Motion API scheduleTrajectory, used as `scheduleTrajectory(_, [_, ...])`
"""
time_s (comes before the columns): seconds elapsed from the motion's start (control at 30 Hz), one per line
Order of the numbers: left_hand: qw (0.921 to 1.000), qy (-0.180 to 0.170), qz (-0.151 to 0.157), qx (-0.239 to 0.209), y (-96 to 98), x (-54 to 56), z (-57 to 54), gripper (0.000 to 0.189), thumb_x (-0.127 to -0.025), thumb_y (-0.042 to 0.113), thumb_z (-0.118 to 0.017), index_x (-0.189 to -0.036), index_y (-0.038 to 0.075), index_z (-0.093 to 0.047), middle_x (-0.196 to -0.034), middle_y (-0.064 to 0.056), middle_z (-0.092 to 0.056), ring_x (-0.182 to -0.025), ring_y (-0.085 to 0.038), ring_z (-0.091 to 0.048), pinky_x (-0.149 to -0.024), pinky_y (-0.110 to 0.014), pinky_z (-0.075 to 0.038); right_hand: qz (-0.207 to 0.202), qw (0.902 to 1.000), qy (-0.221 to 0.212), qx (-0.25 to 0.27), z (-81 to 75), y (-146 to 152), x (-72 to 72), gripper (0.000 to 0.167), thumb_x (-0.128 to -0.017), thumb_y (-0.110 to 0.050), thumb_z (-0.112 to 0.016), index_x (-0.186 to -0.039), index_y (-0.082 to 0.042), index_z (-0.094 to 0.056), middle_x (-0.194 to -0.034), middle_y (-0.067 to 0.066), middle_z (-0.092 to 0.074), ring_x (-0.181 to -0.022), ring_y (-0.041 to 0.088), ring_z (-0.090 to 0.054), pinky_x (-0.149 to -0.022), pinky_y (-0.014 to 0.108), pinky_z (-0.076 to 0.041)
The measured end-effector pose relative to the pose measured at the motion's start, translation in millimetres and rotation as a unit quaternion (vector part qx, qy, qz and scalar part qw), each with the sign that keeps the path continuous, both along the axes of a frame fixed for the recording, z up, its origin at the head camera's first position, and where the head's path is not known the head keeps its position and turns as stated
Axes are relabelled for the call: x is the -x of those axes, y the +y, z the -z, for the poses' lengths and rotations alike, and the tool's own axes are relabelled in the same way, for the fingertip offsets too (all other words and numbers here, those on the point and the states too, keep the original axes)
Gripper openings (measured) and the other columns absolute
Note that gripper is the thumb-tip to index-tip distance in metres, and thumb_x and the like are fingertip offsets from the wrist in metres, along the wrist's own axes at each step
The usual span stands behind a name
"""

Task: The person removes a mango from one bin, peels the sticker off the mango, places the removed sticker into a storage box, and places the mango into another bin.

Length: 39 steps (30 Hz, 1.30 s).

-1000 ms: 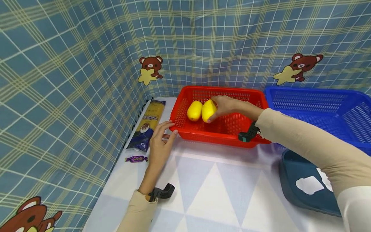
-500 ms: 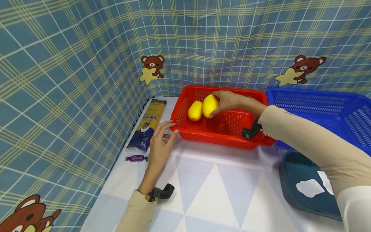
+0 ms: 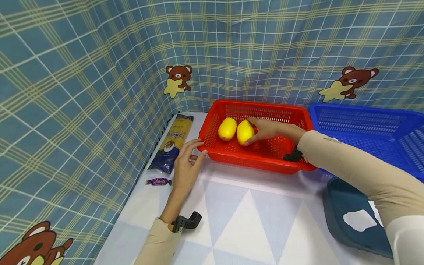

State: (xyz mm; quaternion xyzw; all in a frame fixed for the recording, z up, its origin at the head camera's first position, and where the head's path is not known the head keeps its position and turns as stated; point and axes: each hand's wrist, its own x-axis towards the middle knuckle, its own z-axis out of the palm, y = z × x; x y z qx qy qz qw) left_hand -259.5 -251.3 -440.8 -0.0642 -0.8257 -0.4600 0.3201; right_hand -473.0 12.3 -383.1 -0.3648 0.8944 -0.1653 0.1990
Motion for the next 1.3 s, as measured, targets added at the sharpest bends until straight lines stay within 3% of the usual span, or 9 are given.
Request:
scheduleTrajectory(0.23, [1.0000,-0.006,0.000,-0.001,-0.2,0.1,0.2,0.034,-0.096,0.024,-0.070,-0.125,0.009,-0.068,-0.136,0.005,-0.058,-0.076,-0.018,-0.064,-0.069,-0.029,-0.056,0.009,0.9968,0.078,-0.014,6.9,-4,-2.0,0.114,-0.078,-0.059,-0.079,-0.153,0.009,-0.026,-0.155,0.028,-0.025,-0.141,0.045,-0.024,-0.111,0.064,-0.027])
scheduleTrajectory(0.47, [0.9999,-0.009,0.006,-0.003,5.4,-0.6,0.8,0.034,-0.095,0.025,-0.070,-0.125,0.009,-0.068,-0.136,0.005,-0.058,-0.076,-0.016,-0.064,-0.069,-0.033,-0.057,0.013,0.9971,0.056,-0.049,7.5,4,-2.8,0.113,-0.082,-0.059,-0.074,-0.154,0.008,-0.020,-0.158,0.029,-0.018,-0.145,0.047,-0.018,-0.109,0.073,-0.013])
scheduleTrajectory(0.67, [0.9999,-0.009,0.004,-0.001,5.3,2.1,-0.2,0.033,-0.096,0.027,-0.070,-0.126,0.013,-0.068,-0.137,0.006,-0.058,-0.076,-0.015,-0.065,-0.070,-0.029,-0.056,0.021,0.9978,0.039,-0.049,-15.1,18,0.9,0.101,-0.089,-0.056,-0.068,-0.154,0.007,-0.024,-0.159,0.029,-0.020,-0.148,0.046,-0.010,-0.113,0.068,-0.012])
scheduleTrajectory(0.8, [1.0000,-0.005,-0.004,0.002,-0.1,-0.2,-0.5,0.033,-0.096,0.027,-0.070,-0.125,0.013,-0.068,-0.136,0.005,-0.058,-0.076,-0.016,-0.064,-0.069,-0.029,-0.056,-0.007,0.9980,0.049,-0.038,-31.7,22,-3.2,0.086,-0.094,-0.048,-0.066,-0.151,0.008,-0.033,-0.155,0.028,-0.031,-0.147,0.046,-0.016,-0.115,0.061,-0.017])
scheduleTrajectory(1.07, [0.9999,0.000,-0.009,0.005,2.2,-1.2,-2.2,0.034,-0.096,0.028,-0.070,-0.125,0.011,-0.068,-0.137,0.005,-0.058,-0.078,-0.019,-0.064,-0.069,-0.027,-0.055,-0.037,0.9969,0.067,-0.012,-61.3,55,-41.4,0.066,-0.097,-0.036,-0.066,-0.145,0.006,-0.046,-0.142,0.021,-0.053,-0.137,0.039,-0.041,-0.111,0.055,-0.033])
scheduleTrajectory(1.3, [0.9999,0.010,-0.011,0.008,5.6,-1.7,-1.4,0.032,-0.095,0.021,-0.071,-0.125,0.009,-0.068,-0.136,0.001,-0.059,-0.080,-0.022,-0.064,-0.072,-0.021,-0.053,-0.025,0.9957,0.086,0.025,-73.9,93,-78.1,0.053,-0.097,-0.029,-0.068,-0.138,0.002,-0.056,-0.133,0.018,-0.061,-0.126,0.036,-0.054,-0.102,0.053,-0.045])
